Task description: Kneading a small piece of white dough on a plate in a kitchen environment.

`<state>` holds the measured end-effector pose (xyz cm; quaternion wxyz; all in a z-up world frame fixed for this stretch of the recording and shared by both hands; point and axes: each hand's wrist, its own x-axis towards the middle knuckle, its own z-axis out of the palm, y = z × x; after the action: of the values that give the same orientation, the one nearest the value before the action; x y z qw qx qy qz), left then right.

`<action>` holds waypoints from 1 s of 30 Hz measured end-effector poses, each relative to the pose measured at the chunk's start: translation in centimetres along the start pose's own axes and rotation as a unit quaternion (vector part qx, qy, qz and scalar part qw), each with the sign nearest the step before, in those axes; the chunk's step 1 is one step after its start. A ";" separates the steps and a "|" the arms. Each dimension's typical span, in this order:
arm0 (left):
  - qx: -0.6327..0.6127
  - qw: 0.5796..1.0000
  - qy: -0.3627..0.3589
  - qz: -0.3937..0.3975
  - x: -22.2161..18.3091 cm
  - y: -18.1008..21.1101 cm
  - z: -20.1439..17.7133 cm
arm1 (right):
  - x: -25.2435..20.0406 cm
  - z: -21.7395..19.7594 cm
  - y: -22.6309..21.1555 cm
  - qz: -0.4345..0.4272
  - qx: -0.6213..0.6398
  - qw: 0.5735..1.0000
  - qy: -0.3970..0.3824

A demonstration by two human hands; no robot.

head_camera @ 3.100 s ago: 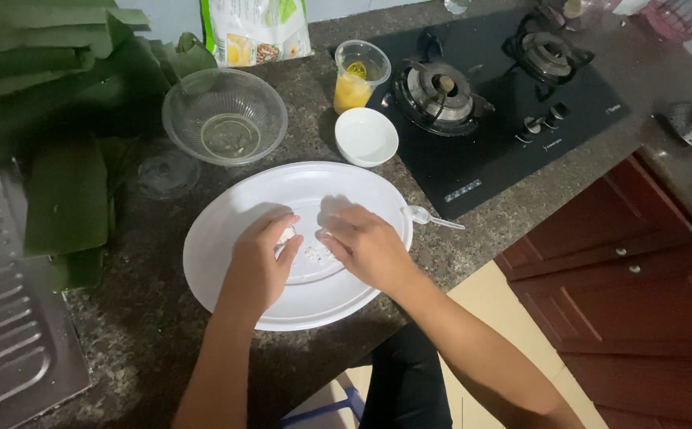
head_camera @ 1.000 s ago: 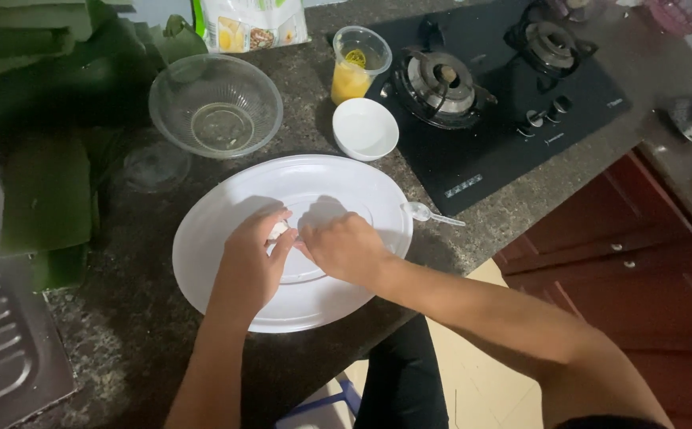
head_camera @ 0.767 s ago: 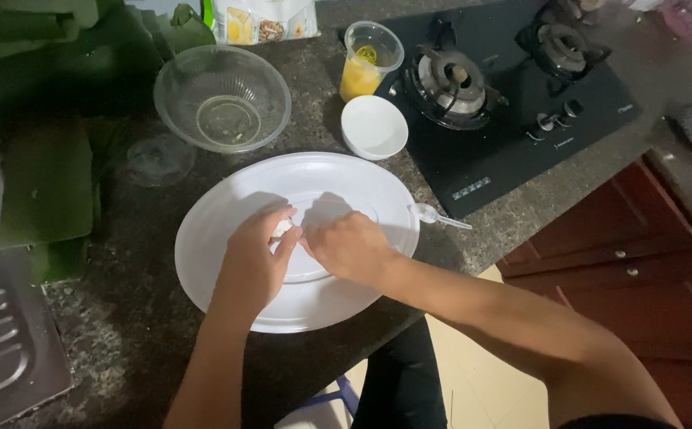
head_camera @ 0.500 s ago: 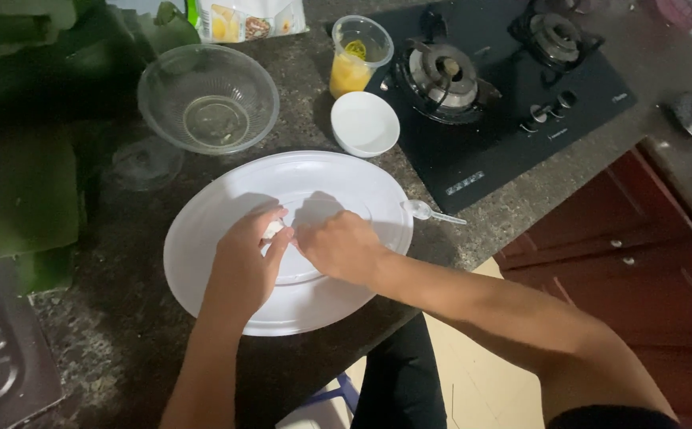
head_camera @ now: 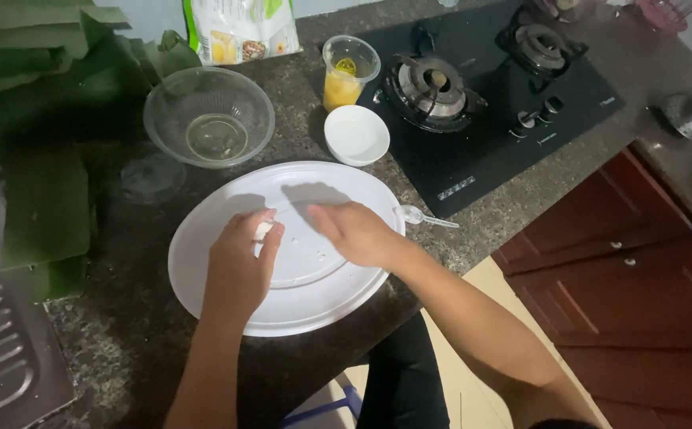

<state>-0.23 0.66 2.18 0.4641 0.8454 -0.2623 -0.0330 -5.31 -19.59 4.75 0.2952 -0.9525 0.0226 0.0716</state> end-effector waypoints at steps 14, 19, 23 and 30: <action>0.076 0.989 -0.061 0.109 -0.2 -0.2 0.8 | 0.2 2.5 1.4 -0.058 0.582 0.811 -0.004; 0.084 0.987 -0.039 0.135 -0.4 0.9 0.4 | 0.0 3.6 1.3 -0.048 0.627 0.777 0.032; 0.012 0.991 -0.006 0.134 -0.8 2.3 0.9 | -1.2 3.3 -1.7 0.022 0.623 0.780 0.057; -0.115 0.992 0.006 0.042 -1.8 2.9 3.3 | -1.8 2.7 -4.7 0.066 0.611 0.787 0.053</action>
<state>-3.94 -2.24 2.27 0.5612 0.7747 -0.2888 -0.0383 -7.04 -14.15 5.42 0.8082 -0.5719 0.1402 0.0117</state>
